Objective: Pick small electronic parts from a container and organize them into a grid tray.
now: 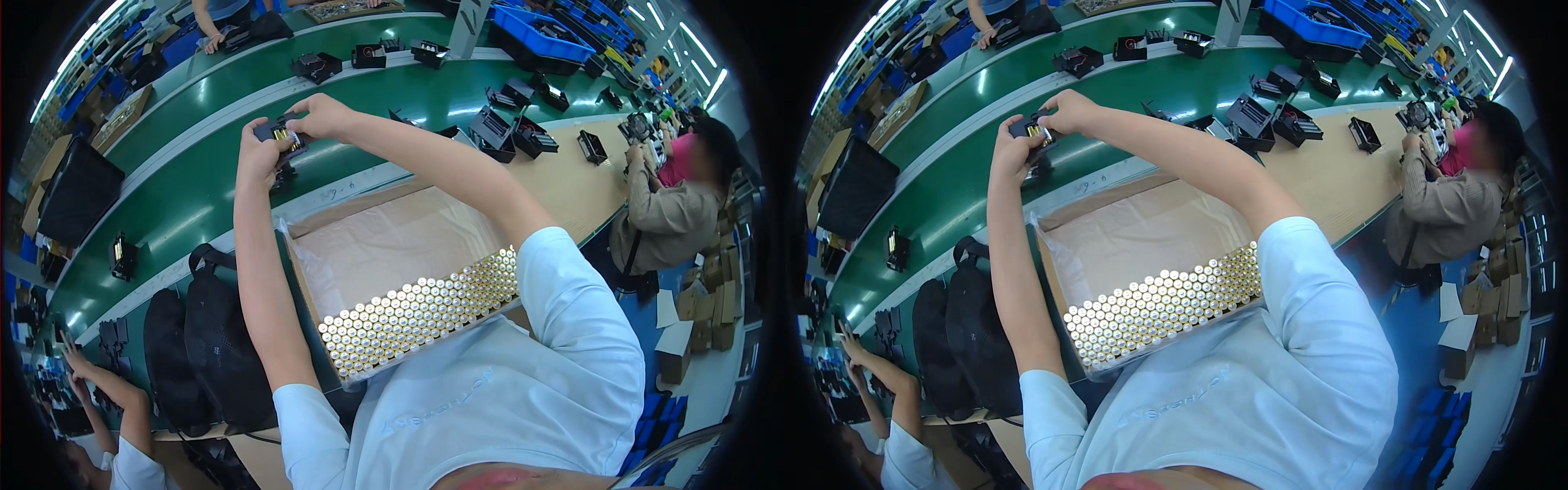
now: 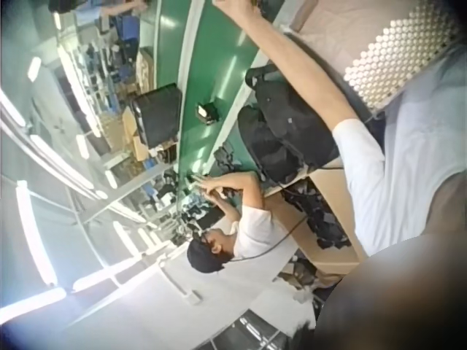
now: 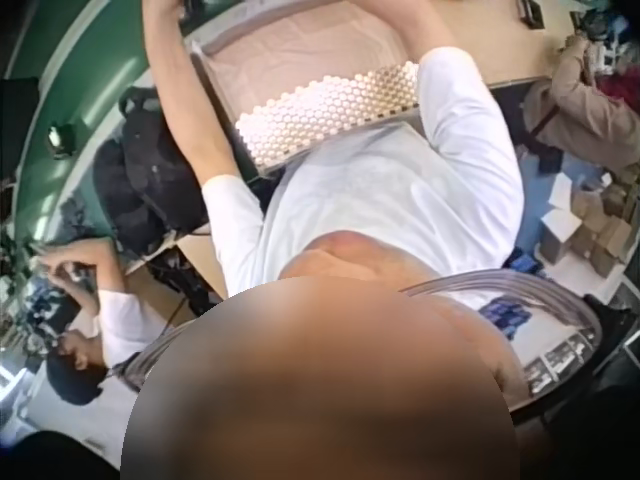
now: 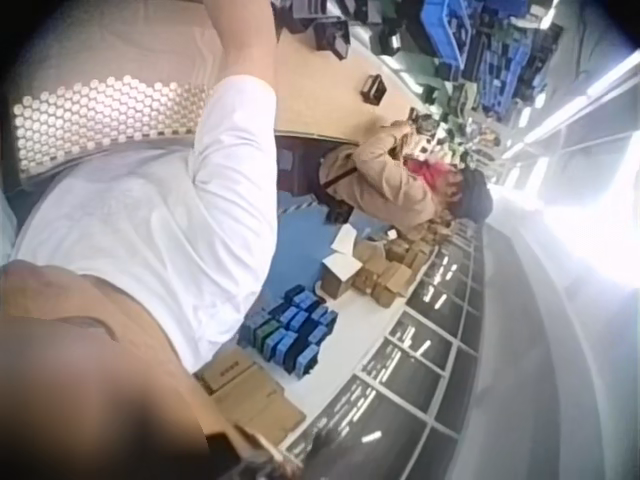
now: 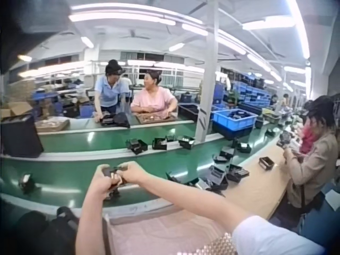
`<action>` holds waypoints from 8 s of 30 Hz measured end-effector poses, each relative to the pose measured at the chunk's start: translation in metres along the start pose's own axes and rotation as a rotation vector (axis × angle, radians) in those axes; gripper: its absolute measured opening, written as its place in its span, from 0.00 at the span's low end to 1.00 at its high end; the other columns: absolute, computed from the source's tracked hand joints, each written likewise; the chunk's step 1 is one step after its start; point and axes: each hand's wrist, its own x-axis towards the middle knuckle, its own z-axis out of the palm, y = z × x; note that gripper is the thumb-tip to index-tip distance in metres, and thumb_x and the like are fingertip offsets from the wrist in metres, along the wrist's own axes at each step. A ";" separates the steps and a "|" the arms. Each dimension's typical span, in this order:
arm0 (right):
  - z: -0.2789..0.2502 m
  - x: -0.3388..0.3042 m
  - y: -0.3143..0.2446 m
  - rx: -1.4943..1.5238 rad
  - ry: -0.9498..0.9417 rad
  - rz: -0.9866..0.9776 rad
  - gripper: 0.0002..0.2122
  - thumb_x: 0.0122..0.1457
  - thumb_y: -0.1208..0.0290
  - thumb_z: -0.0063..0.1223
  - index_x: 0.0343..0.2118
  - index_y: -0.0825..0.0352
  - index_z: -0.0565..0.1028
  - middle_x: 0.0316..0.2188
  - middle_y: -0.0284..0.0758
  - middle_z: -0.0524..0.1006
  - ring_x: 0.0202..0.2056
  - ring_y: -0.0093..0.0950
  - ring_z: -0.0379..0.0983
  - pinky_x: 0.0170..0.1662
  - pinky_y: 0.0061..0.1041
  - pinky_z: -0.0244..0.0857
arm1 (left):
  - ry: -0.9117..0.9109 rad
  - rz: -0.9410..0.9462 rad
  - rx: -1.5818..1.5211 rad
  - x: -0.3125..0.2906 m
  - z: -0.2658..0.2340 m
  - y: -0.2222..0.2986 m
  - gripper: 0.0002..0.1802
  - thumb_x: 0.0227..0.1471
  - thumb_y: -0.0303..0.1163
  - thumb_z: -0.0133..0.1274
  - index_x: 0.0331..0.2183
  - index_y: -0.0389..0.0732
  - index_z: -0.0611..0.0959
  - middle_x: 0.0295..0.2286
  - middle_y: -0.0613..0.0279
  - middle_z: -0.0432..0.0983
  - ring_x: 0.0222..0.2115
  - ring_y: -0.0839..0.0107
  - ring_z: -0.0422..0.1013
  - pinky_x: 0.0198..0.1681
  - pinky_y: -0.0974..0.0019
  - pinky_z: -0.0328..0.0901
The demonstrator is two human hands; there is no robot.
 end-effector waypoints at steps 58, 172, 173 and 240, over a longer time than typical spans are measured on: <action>-0.035 -0.243 0.000 -0.573 -0.837 -0.016 0.15 0.50 0.76 0.44 0.40 0.72 0.77 0.32 0.42 0.80 0.31 0.38 0.76 0.37 0.33 0.69 | -0.062 0.429 0.800 -0.002 0.013 -0.003 0.29 0.50 0.43 0.58 0.48 0.31 0.79 0.34 0.53 0.81 0.31 0.70 0.75 0.38 0.71 0.68; -0.024 -0.070 -0.054 -0.762 0.070 -0.154 0.21 0.48 0.72 0.54 0.48 0.72 0.70 0.42 0.48 0.72 0.40 0.44 0.70 0.47 0.33 0.66 | 0.054 0.212 0.002 0.006 -0.003 0.001 0.24 0.51 0.20 0.52 0.51 0.34 0.72 0.33 0.55 0.77 0.30 0.69 0.74 0.33 0.71 0.71; -0.023 -0.114 -0.045 -0.582 0.223 -0.497 0.16 0.55 0.71 0.51 0.46 0.68 0.75 0.34 0.40 0.79 0.31 0.27 0.73 0.37 0.25 0.69 | -0.017 0.167 -0.046 -0.002 0.002 0.014 0.23 0.51 0.19 0.52 0.51 0.34 0.72 0.33 0.54 0.77 0.29 0.69 0.74 0.33 0.72 0.70; 0.037 0.065 -0.032 -0.614 -0.047 -0.254 0.16 0.51 0.63 0.59 0.38 0.70 0.80 0.34 0.44 0.81 0.32 0.40 0.77 0.41 0.31 0.72 | 0.253 0.031 -0.115 0.004 -0.038 0.003 0.35 0.45 0.17 0.58 0.54 0.37 0.62 0.41 0.41 0.68 0.38 0.56 0.72 0.32 0.62 0.73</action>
